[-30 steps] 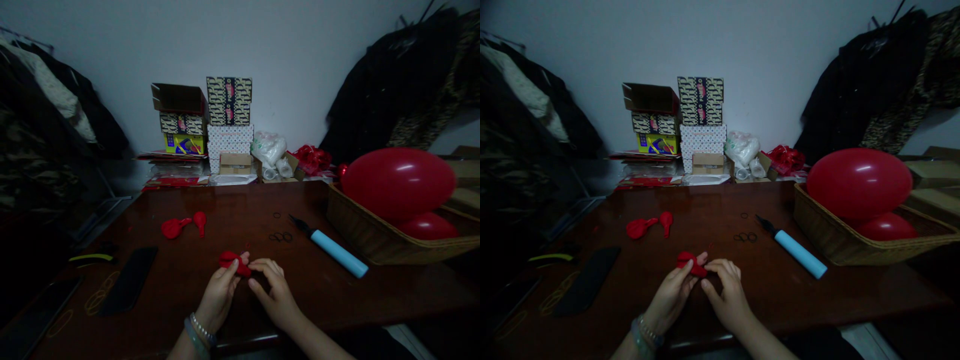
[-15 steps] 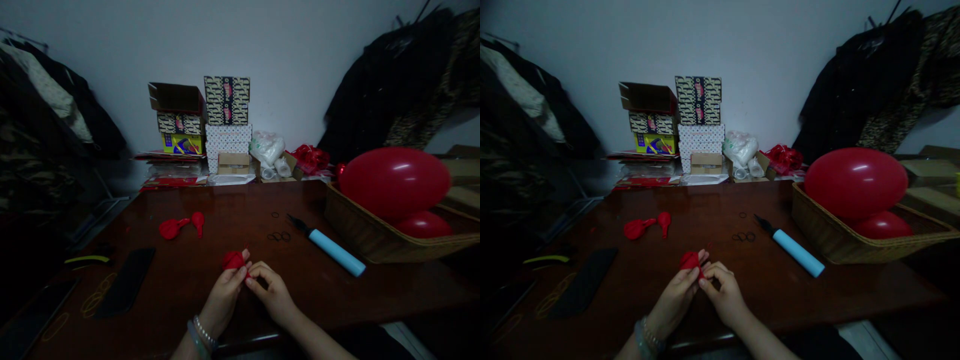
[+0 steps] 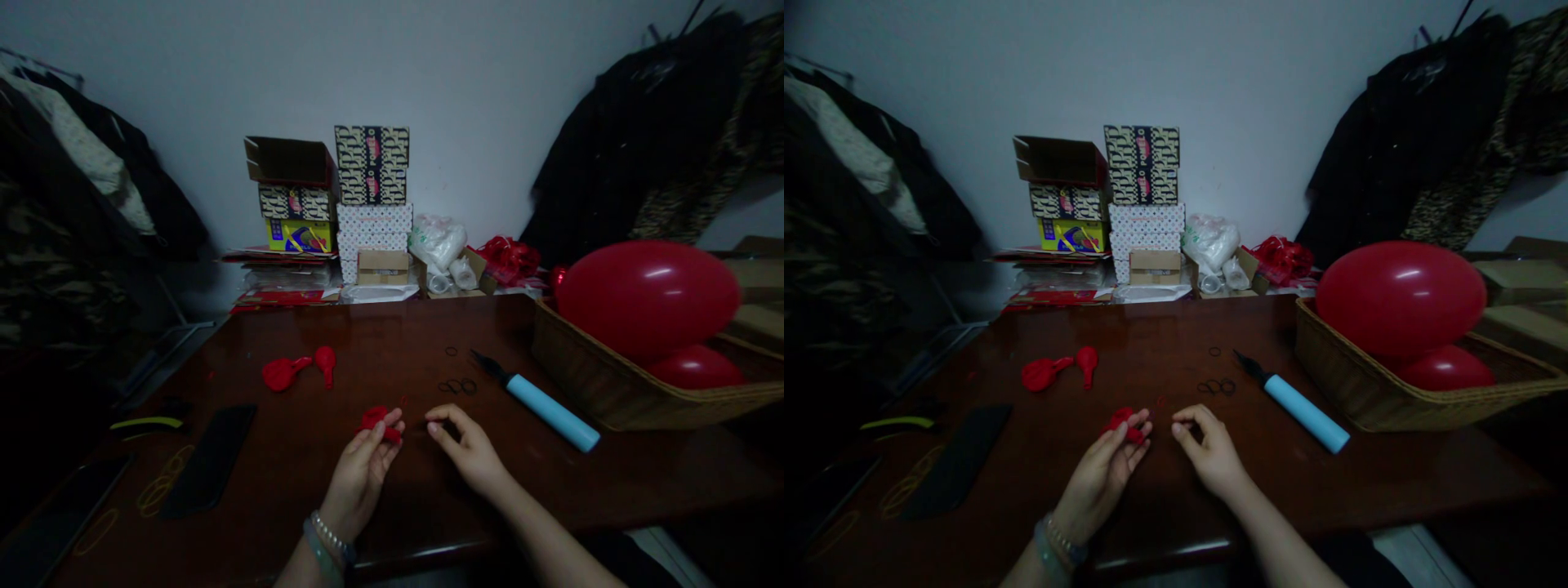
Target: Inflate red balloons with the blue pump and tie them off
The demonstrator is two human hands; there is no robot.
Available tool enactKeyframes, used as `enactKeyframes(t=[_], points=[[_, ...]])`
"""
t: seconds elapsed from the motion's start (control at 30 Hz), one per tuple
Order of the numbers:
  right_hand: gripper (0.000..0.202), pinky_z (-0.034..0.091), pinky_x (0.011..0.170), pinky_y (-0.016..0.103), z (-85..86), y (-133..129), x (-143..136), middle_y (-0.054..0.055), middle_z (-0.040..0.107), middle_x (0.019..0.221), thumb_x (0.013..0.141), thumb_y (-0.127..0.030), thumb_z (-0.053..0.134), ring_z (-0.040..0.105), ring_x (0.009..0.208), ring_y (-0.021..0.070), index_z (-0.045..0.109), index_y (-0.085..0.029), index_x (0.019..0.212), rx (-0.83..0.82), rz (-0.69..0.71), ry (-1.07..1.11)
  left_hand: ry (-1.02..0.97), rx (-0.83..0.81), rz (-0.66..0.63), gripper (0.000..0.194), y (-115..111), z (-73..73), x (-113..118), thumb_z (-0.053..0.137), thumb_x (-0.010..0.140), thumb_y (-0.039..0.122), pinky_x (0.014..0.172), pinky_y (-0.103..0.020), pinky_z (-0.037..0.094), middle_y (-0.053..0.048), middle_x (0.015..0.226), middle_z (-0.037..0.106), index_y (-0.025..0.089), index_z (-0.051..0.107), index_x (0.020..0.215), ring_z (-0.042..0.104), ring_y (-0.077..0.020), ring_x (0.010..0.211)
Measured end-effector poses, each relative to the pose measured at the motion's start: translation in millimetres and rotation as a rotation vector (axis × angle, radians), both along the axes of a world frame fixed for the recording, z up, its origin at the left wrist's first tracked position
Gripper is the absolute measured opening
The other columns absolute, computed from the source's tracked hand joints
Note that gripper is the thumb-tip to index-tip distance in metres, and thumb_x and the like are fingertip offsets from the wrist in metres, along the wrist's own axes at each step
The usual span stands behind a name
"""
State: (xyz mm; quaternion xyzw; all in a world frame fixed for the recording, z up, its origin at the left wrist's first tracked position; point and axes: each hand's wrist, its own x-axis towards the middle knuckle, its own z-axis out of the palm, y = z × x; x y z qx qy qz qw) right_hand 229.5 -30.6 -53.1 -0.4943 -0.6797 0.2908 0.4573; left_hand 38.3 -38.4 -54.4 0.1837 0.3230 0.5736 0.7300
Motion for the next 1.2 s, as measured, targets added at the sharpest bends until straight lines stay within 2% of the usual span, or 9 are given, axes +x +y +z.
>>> enactKeyframes(t=[0.1, 0.23, 0.37, 0.5, 0.67, 0.8, 0.9, 1.0, 1.2], points=[[0.03, 0.047, 0.085, 0.037, -2.6, 20, 35, 0.007, 0.067, 0.097, 0.086, -0.046, 0.052, 0.062, 0.091, 0.0215, 0.064, -0.02, 0.097, -0.01, -0.187, -0.077, -0.139, -0.103, 0.001, 0.014, 3, 2.9, -5, 0.062, 0.083, 0.02, 0.099, -0.042, 0.043, -0.013, 0.12, 0.064, 0.015, 0.07, 0.094, 0.062, -0.0245, 0.107], [0.041, 0.046, 0.088, 0.039, -2.8, 39, 82, 0.009, 0.066, 0.103, 0.087, -0.052, 0.044, 0.061, 0.097, 0.0242, 0.063, -0.019, 0.102, -0.004, -0.375, -0.211, -0.204, -0.166, 0.039, 0.016, 5, 3.6, -8, 0.057, 0.087, 0.017, 0.096, -0.041, 0.046, -0.013, 0.113, 0.066, 0.014, 0.067, 0.099, 0.064, -0.0232, 0.103], [0.044, 0.039, 0.1, 0.041, -1.8, 45, 120, 0.012, 0.06, 0.118, 0.082, -0.051, 0.05, 0.054, 0.113, 0.0276, 0.062, -0.018, 0.109, -0.031, -0.506, -0.419, -0.22, -0.191, 0.074, 0.018, 6, 4.3, -10, 0.053, 0.089, 0.014, 0.094, -0.04, 0.048, -0.013, 0.11, 0.067, 0.014, 0.066, 0.101, 0.065, -0.0211, 0.1], [0.06, 0.037, 0.102, 0.043, -9.0, 47, 147, 0.018, 0.05, 0.132, 0.082, -0.049, 0.05, 0.047, 0.122, 0.0321, 0.051, -0.01, 0.127, -0.173, -0.64, -0.612, -0.239, -0.185, 0.084, 0.019, 5, 7.1, -13, 0.051, 0.089, 0.013, 0.094, -0.04, 0.049, -0.012, 0.109, 0.068, 0.015, 0.066, 0.101, 0.066, -0.0204, 0.098], [0.07, 0.038, 0.096, 0.05, -19.0, 51, 156, 0.019, 0.043, 0.14, 0.08, -0.052, 0.051, 0.046, 0.121, 0.0388, 0.043, -0.01, 0.136, -0.356, -0.73, -0.807, -0.26, -0.172, 0.084, 0.019, 3, 11.3, -16, 0.05, 0.09, 0.013, 0.097, -0.041, 0.046, -0.011, 0.109, 0.069, 0.015, 0.066, 0.101, 0.065, -0.02, 0.099], [0.069, 0.039, 0.091, 0.051, -20.9, 50, 151, 0.017, 0.045, 0.137, 0.081, -0.047, 0.051, 0.047, 0.119, 0.0382, 0.038, -0.014, 0.14, -0.421, -0.748, -0.906, -0.274, -0.168, 0.088, 0.02, 4, 13.4, -18, 0.05, 0.09, 0.013, 0.099, -0.042, 0.044, -0.01, 0.108, 0.069, 0.017, 0.066, 0.101, 0.064, -0.0197, 0.102], [0.064, 0.039, 0.088, 0.053, -21.3, 47, 149, 0.018, 0.053, 0.128, 0.083, -0.043, 0.049, 0.052, 0.113, 0.0372, 0.038, -0.015, 0.139, -0.468, -0.755, -0.937, -0.287, -0.161, 0.083, 0.02, 5, 12.5, -21, 0.05, 0.09, 0.014, 0.101, -0.042, 0.042, -0.009, 0.11, 0.068, 0.017, 0.066, 0.102, 0.062, -0.0206, 0.107], [0.062, 0.042, 0.084, 0.054, -21.1, 45, 150, 0.019, 0.055, 0.126, 0.084, -0.044, 0.046, 0.055, 0.108, 0.0368, 0.039, -0.015, 0.138, -0.503, -0.752, -0.939, -0.305, -0.156, 0.084, 0.02, 6, 10.4, -23, 0.05, 0.09, 0.014, 0.102, -0.042, 0.041, -0.01, 0.113, 0.067, 0.017, 0.067, 0.101, 0.06, -0.0213, 0.11], [0.068, 0.046, 0.079, 0.054, -21.1, 44, 152, 0.019, 0.057, 0.123, 0.077, -0.04, 0.056, 0.058, 0.105, 0.0382, 0.039, -0.013, 0.138, -0.512, -0.737, -0.924, -0.33, -0.13, 0.103, 0.023, 8, 8.4, -28, 0.047, 0.091, 0.012, 0.104, -0.043, 0.039, -0.01, 0.114, 0.067, 0.018, 0.068, 0.099, 0.058, -0.0208, 0.114]])
